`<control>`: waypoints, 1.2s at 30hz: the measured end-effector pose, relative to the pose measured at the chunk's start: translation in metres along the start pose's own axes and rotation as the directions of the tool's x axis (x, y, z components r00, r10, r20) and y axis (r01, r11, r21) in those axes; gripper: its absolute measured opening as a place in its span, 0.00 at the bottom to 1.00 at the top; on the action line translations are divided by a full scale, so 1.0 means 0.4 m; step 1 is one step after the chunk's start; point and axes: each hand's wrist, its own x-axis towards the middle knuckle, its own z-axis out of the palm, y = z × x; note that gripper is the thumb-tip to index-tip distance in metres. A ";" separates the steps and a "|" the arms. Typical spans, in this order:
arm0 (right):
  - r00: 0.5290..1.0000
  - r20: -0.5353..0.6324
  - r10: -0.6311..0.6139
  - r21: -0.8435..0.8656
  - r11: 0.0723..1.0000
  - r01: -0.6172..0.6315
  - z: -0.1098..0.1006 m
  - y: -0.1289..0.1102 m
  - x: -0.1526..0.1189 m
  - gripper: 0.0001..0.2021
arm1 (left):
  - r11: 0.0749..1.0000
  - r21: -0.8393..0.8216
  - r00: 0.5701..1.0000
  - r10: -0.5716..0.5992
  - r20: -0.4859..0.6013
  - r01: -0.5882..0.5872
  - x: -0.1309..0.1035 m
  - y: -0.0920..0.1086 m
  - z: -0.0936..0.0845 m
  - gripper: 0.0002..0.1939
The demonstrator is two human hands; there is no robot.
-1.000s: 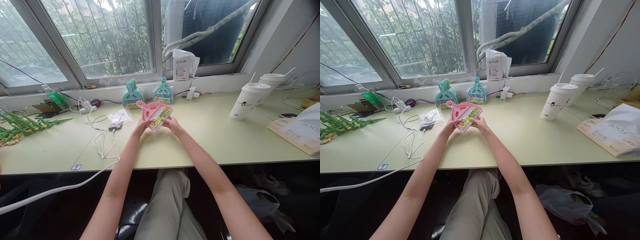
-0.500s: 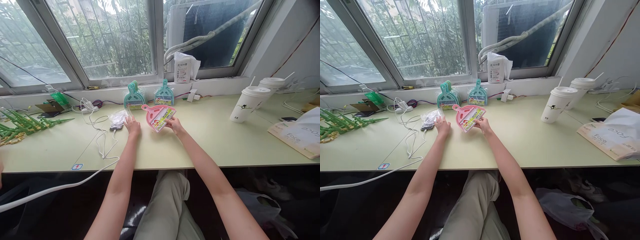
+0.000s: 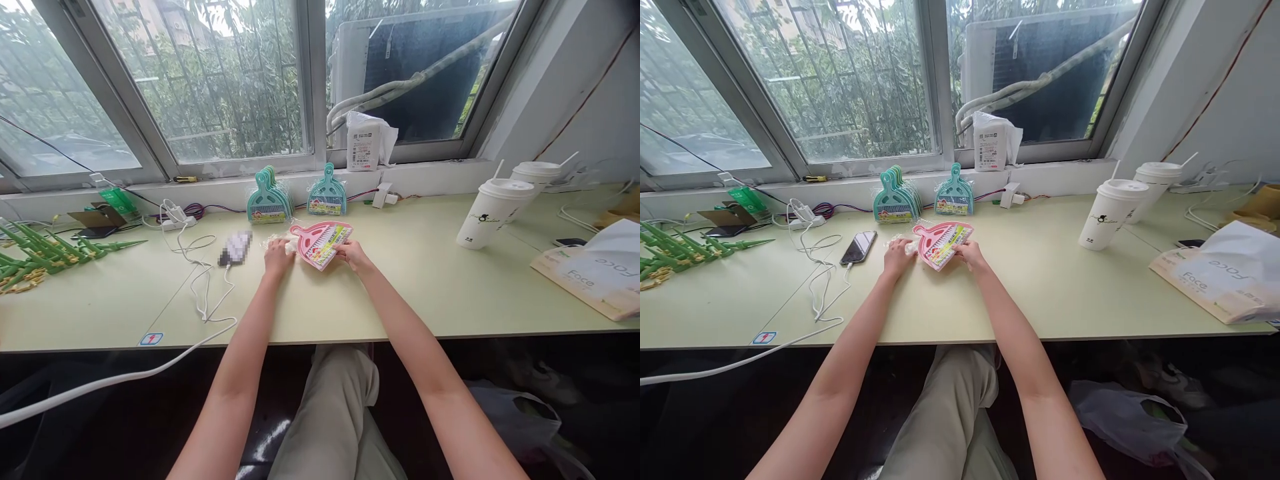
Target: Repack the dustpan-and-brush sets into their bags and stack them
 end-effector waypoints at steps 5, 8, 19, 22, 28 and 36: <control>0.997 0.006 0.072 -0.026 0.997 -0.072 -0.028 -0.006 0.011 0.07 | 0.987 0.086 0.990 -0.138 0.011 0.136 0.007 -0.013 -0.010 0.11; 0.992 0.062 0.112 -0.042 0.993 -0.110 -0.044 -0.008 0.012 0.06 | 0.969 0.081 0.970 -0.223 -0.101 0.232 0.003 -0.016 -0.023 0.13; 0.937 0.313 0.156 -0.119 0.985 -0.124 -0.047 -0.050 -0.029 0.08 | 0.950 -0.101 0.910 -0.313 -0.272 0.296 -0.014 -0.005 -0.059 0.16; 0.940 0.310 0.143 -0.113 0.987 -0.113 -0.042 -0.048 -0.032 0.08 | 0.953 -0.144 0.906 -0.299 -0.301 0.267 -0.019 0.004 -0.066 0.17; 0.993 0.100 0.070 -0.002 0.998 -0.070 -0.014 0.001 -0.004 0.10 | 0.979 -0.145 0.914 -0.188 -0.360 0.144 -0.025 0.024 -0.070 0.17; 0.994 0.097 -0.050 0.152 0.988 0.035 0.020 0.021 0.003 0.08 | 0.958 -0.284 0.878 -0.106 -0.466 -0.036 -0.030 0.101 -0.048 0.08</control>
